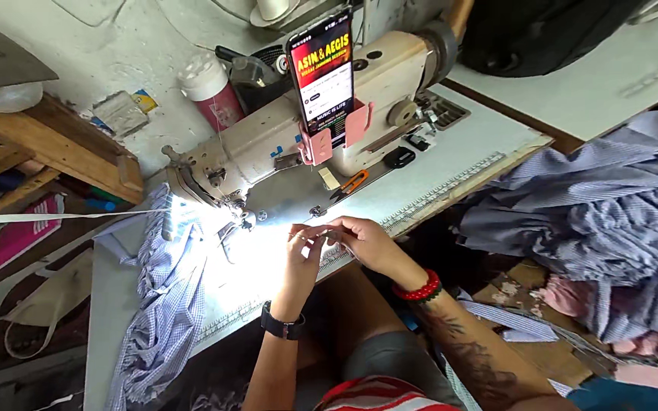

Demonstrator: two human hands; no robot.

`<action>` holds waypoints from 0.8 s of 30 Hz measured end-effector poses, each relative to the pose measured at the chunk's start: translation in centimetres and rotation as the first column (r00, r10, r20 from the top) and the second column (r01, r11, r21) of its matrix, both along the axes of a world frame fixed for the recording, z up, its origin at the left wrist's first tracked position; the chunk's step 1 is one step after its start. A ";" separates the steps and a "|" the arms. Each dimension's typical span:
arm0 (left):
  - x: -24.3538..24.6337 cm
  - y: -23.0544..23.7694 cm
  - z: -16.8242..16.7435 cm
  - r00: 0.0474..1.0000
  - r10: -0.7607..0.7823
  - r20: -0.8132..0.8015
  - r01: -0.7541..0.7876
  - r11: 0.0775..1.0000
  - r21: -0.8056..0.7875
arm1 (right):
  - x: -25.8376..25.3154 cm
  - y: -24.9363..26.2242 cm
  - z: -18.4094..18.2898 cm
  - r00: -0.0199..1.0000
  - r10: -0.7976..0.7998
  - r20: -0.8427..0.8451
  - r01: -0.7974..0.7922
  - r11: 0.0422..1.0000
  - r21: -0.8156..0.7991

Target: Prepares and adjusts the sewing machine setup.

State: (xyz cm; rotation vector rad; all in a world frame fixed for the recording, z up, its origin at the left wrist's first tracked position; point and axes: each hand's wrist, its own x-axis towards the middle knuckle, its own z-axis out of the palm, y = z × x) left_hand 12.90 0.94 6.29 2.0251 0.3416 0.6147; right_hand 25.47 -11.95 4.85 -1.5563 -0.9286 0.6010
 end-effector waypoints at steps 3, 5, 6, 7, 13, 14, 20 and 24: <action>0.5 1.3 -0.1 0.996 0.011 -0.083 -0.011 1.000 0.007 | 0.6 0.0 -0.5 0.997 -0.052 0.052 0.053 0.998 -0.015; 1.7 2.5 0.4 0.967 0.116 -0.227 -0.084 0.986 0.146 | 1.1 -0.1 -0.9 0.981 -0.148 0.127 0.151 0.988 -0.016; 2.5 3.0 0.6 0.940 0.166 -0.298 -0.104 0.972 0.211 | 1.5 -0.1 -1.1 0.967 -0.202 0.154 0.206 0.979 -0.012; 3.4 3.4 0.5 0.917 0.202 -0.342 -0.106 0.954 0.279 | 1.8 -0.1 -1.3 0.956 -0.242 0.168 0.247 0.969 -0.014; 5.6 3.4 0.3 0.911 0.187 -0.368 -0.064 0.944 0.322 | 2.3 0.3 -2.0 0.923 -0.333 0.192 0.333 0.942 0.033; 5.2 3.3 0.4 0.933 0.129 -0.337 -0.054 0.974 0.221 | 2.3 0.3 -2.1 0.921 -0.343 0.185 0.338 0.939 0.056; 1.8 1.9 -0.3 0.983 -0.106 0.153 0.180 0.749 -0.638 | 0.8 0.7 -0.7 0.982 -0.176 0.062 0.165 0.975 0.152; 0.6 2.4 -0.1 0.984 -0.092 0.153 0.174 0.689 -0.704 | 0.3 0.6 0.7 0.993 -0.006 0.121 -0.004 0.997 0.078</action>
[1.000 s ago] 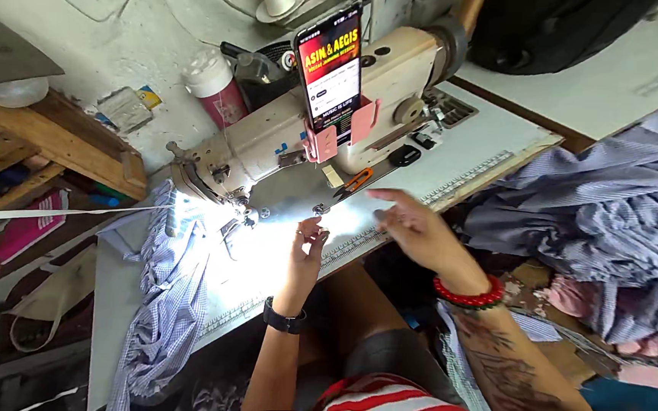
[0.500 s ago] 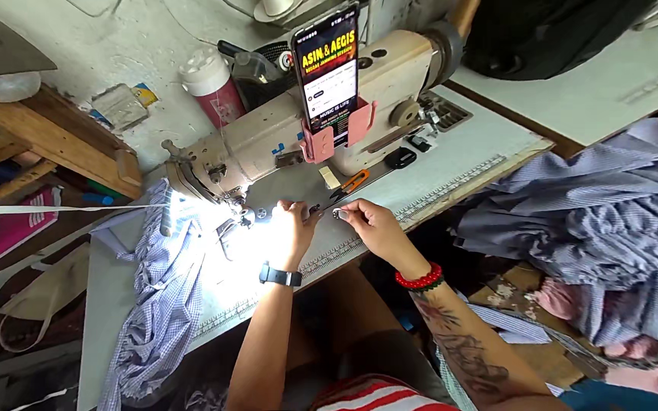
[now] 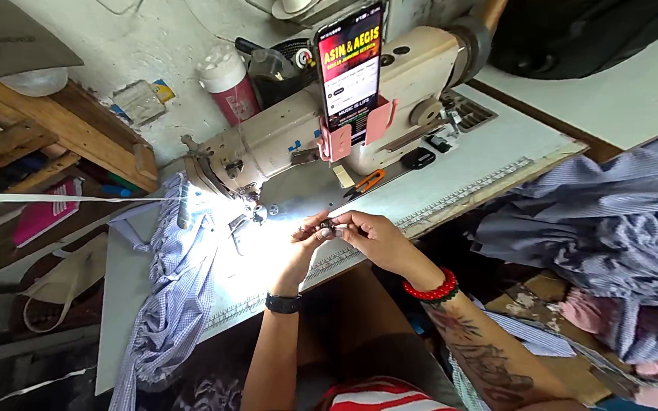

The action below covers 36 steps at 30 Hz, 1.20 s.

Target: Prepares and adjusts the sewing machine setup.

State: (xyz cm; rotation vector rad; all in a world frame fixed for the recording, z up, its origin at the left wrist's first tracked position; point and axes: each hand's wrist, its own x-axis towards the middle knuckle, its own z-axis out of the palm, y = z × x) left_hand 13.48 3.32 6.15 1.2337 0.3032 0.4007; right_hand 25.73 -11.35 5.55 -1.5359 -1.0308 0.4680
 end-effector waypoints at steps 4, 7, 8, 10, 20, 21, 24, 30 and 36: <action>-0.7 -0.4 0.5 0.998 0.049 -0.030 -0.045 0.990 0.131 | 0.6 0.4 1.2 0.982 -0.090 0.166 0.086 0.996 0.034; -0.8 -0.5 0.3 0.992 0.119 -0.037 -0.108 0.971 0.211 | 0.3 0.3 2.3 0.965 -0.063 0.254 0.053 0.998 0.046; -1.0 -0.3 0.3 0.991 0.136 -0.018 -0.130 0.975 0.180 | 0.0 0.2 2.3 0.955 -0.061 0.291 0.049 0.998 0.050; -1.4 -0.1 0.5 0.988 0.147 0.042 -0.150 0.986 0.071 | -0.3 0.1 1.7 0.918 -0.101 0.384 0.081 0.994 0.067; -5.7 -2.7 -1.9 0.953 0.188 0.240 -0.262 0.907 0.331 | -4.0 1.2 4.1 0.986 0.163 0.042 -0.166 0.984 0.070; -7.0 -3.6 -2.5 0.955 0.164 0.247 -0.241 0.915 0.323 | -4.9 1.8 4.7 0.968 0.253 0.005 -0.252 0.966 0.060; -11.2 -7.5 -3.8 0.982 0.182 0.051 -0.188 0.968 0.169 | -8.8 4.2 5.0 0.775 0.611 0.161 -0.622 0.783 0.019; -16.3 -7.0 -11.8 0.919 0.212 -0.334 -0.318 0.898 -0.304 | -9.8 5.7 3.8 0.636 0.569 0.521 -0.525 0.814 -0.247; -16.3 3.1 -13.0 0.375 0.451 -0.810 -0.111 0.889 0.444 | 5.8 2.3 -0.3 0.653 0.063 0.754 0.379 0.835 -0.398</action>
